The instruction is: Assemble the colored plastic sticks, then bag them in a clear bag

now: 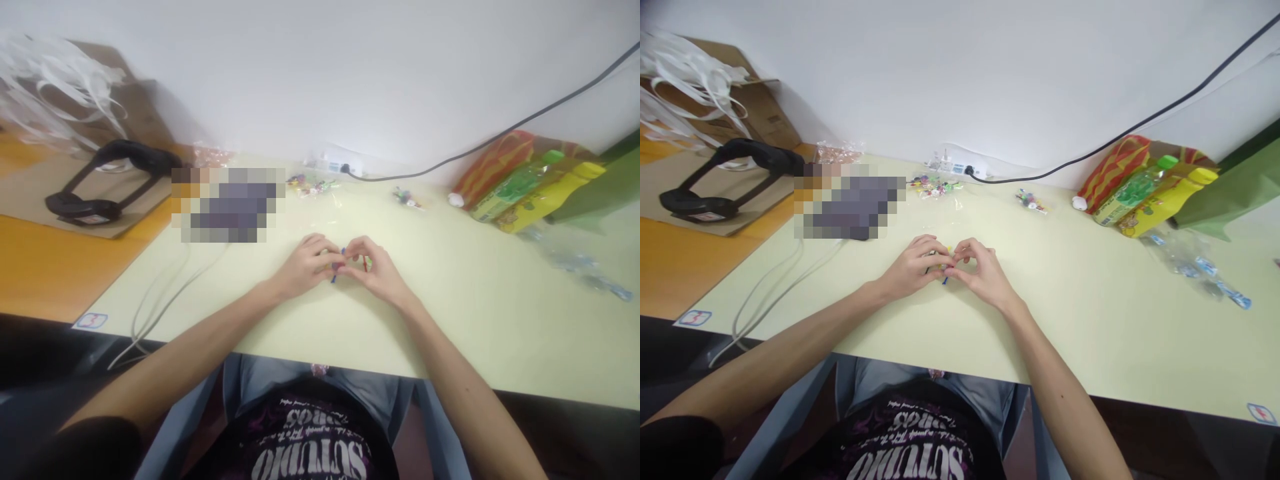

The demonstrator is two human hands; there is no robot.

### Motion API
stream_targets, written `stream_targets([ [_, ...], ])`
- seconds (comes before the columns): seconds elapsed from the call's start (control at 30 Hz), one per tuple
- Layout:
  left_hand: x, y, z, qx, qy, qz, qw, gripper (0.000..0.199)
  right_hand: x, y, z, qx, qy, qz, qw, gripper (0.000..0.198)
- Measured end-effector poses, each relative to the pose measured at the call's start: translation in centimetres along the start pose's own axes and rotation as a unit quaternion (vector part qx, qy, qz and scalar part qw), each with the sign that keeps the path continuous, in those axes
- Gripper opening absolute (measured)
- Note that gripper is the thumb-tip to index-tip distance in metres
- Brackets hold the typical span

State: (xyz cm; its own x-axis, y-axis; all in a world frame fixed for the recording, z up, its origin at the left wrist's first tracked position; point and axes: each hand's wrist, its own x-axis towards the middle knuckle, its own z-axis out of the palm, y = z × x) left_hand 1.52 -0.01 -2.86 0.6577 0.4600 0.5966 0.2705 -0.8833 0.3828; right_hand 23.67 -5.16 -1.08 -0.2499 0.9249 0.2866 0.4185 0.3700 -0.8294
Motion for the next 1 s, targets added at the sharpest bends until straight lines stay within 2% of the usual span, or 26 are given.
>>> stream_targets([
  [0.07, 0.0, 0.1, 0.0, -0.009, 0.01, -0.001, 1.0, 0.012, 0.0, 0.0, -0.3, -0.026, 0.005, -0.008, 1.0, 0.027],
  [0.13, 0.2, 0.1, -0.1, -0.023, 0.021, -0.01, 0.999, 0.011, 0.1, 0.2, -1.1, -0.104, 0.036, -0.017, 0.994, 0.019],
  [0.23, 0.4, 0.0, -0.4, -0.051, 0.049, -0.029, 0.997, 0.014, 0.0, 0.8, -2.6, -0.26, 0.114, -0.003, 0.959, 0.023],
  [0.33, 0.5, -0.2, -1.0, -0.067, 0.078, -0.039, 0.994, 0.016, -0.2, 1.7, -3.7, -0.332, 0.138, 0.016, 0.933, 0.026],
  [0.5, 0.5, -0.2, -1.7, -0.062, 0.085, -0.063, 0.993, 0.016, -0.4, 2.3, -3.2, -0.358, 0.081, 0.025, 0.93, 0.026],
  [0.67, 0.4, -0.3, -1.7, -0.059, 0.078, -0.071, 0.993, 0.019, -0.5, 2.6, -2.2, -0.387, 0.035, 0.023, 0.921, 0.017],
  [0.87, 0.4, -0.3, -1.6, -0.061, 0.067, -0.07, 0.993, 0.017, -0.5, 3.2, -2.1, -0.377, 0.033, 0.018, 0.925, 0.014],
  [1.0, 0.4, -0.2, -1.6, -0.068, 0.066, -0.063, 0.994, 0.017, -0.5, 2.8, -1.9, -0.341, 0.045, 0.013, 0.939, 0.016],
])
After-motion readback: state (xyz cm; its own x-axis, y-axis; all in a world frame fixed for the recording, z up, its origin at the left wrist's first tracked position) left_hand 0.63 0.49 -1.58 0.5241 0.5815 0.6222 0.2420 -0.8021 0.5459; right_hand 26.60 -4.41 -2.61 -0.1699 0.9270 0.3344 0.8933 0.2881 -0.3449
